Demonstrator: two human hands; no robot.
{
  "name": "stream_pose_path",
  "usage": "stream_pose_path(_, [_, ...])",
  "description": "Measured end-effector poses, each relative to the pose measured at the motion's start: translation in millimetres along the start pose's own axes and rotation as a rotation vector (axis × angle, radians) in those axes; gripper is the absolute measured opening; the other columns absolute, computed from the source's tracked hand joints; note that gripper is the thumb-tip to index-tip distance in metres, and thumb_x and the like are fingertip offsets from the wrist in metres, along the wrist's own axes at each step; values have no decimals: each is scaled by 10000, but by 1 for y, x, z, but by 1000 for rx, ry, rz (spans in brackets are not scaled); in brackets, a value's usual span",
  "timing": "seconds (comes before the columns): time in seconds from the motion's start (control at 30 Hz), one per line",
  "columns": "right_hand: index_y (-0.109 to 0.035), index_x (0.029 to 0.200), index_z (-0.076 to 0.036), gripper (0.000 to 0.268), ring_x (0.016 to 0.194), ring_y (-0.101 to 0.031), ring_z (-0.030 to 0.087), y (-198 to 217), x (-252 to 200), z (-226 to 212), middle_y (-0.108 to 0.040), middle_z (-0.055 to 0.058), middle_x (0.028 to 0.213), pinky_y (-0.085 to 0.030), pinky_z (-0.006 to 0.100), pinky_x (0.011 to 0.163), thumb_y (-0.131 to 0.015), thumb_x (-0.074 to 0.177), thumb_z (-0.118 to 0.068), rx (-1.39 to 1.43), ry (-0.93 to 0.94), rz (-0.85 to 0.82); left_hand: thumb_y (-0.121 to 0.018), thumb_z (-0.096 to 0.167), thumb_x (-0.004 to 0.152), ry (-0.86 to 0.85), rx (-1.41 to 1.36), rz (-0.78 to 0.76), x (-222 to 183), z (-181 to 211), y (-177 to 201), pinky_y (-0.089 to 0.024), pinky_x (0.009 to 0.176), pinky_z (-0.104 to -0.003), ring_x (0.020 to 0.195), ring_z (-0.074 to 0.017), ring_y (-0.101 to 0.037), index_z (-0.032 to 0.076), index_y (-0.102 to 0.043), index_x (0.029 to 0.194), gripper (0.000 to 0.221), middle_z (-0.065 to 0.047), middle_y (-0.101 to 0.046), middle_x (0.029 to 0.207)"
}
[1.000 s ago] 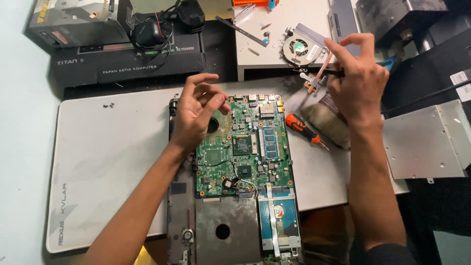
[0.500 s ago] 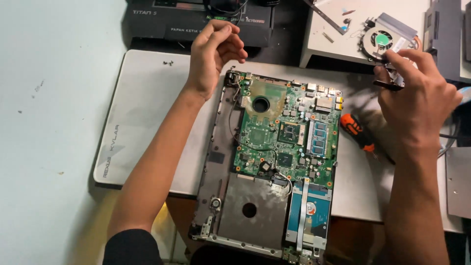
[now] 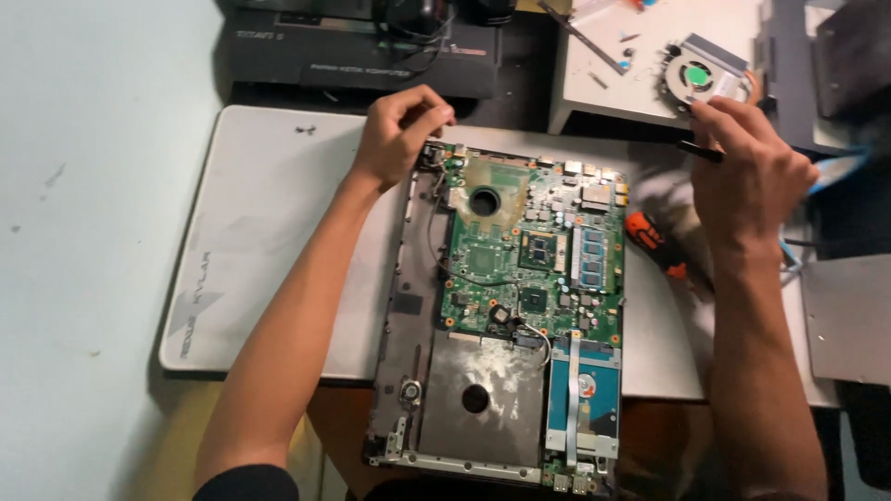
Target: Removing internal components including the cooling fan and RAM modules from a laptop motherboard.
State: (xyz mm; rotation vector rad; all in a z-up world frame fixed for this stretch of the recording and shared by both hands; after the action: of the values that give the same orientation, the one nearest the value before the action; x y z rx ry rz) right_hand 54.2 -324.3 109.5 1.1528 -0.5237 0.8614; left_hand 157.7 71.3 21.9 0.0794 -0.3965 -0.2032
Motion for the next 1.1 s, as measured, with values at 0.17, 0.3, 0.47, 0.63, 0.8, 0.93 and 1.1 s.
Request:
stream_pose_path(0.17, [-1009, 1377, -280, 344, 725, -752, 181, 1, 5, 4, -887, -55, 1454, -556, 370, 624, -946, 1085, -109, 57, -68, -23, -744, 243, 1083, 32, 36, 2, -3, 5, -1, -427, 703, -249, 751, -86, -561, 53, -835, 996, 228, 9, -706, 812])
stream_pose_path(0.3, [-966, 1458, -154, 442, 606, -536, 147, 11, 12, -15, -705, 105, 1321, -431, 350, 481, -989, 1019, -112, 233, -69, -25, -746, 235, 1073, 52, 48, 13, -5, 6, 1, -402, 688, -248, 729, -83, -521, 52, -833, 983, 222, 14, -676, 784])
stream_pose_path(0.47, [-822, 1453, 19, 525, 900, -564, 254, 30, 17, -85, -525, 184, 1258, -534, 375, 680, -863, 932, -22, 799, -88, -132, -738, 244, 1059, 62, -27, 57, -6, 10, 4, -527, 696, -248, 708, -103, -616, 41, -830, 945, 250, -10, -694, 771])
stream_pose_path(0.63, [-824, 1261, 116, 297, 952, -566, 272, 43, 12, -117, -603, 219, 1300, -494, 381, 767, -787, 970, 158, 998, 41, -124, -722, 285, 1063, -27, -40, 25, -5, 13, 3, -471, 705, -269, 704, -118, -617, 43, -849, 936, 301, -6, -670, 728])
stream_pose_path(0.8, [-883, 1322, 156, 115, 1260, -545, 367, 26, 1, -81, -517, 259, 1407, -606, 453, 929, -872, 1208, 144, 1015, 1, 26, -678, 245, 1091, -202, 81, -179, -5, 22, -15, -318, 1312, -436, 1056, -133, -581, 78, -816, 655, 487, 18, -714, 1174])
stream_pose_path(0.93, [-941, 1390, 136, 105, 1280, -552, 396, 28, -8, -61, -559, 275, 1436, -549, 515, 1020, -941, 1293, 97, 941, 53, 71, -649, 232, 1097, -152, 15, -189, -8, 27, -12, -421, 1144, -364, 1124, -171, -589, 45, -816, 666, 499, -2, -720, 1183])
stream_pose_path(1.1, [-958, 1423, 116, 119, 1204, -521, 374, 36, -10, -62, -569, 253, 1346, -455, 498, 980, -953, 1306, 98, 907, 77, 38, -677, 323, 1039, 121, -280, -261, -7, 5, -16, -533, 609, -262, 601, -118, -589, 10, -829, 1092, 351, -124, -845, 1093])
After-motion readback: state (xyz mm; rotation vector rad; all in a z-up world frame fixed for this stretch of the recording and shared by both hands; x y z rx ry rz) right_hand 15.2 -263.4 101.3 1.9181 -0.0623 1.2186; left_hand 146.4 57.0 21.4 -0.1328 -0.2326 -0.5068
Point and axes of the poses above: each hand's wrist, its own x-axis towards the middle knuckle, its own y-axis out of the back of the hand, z = x × y, the point moved 10 cm from there along x, towards the middle knuckle
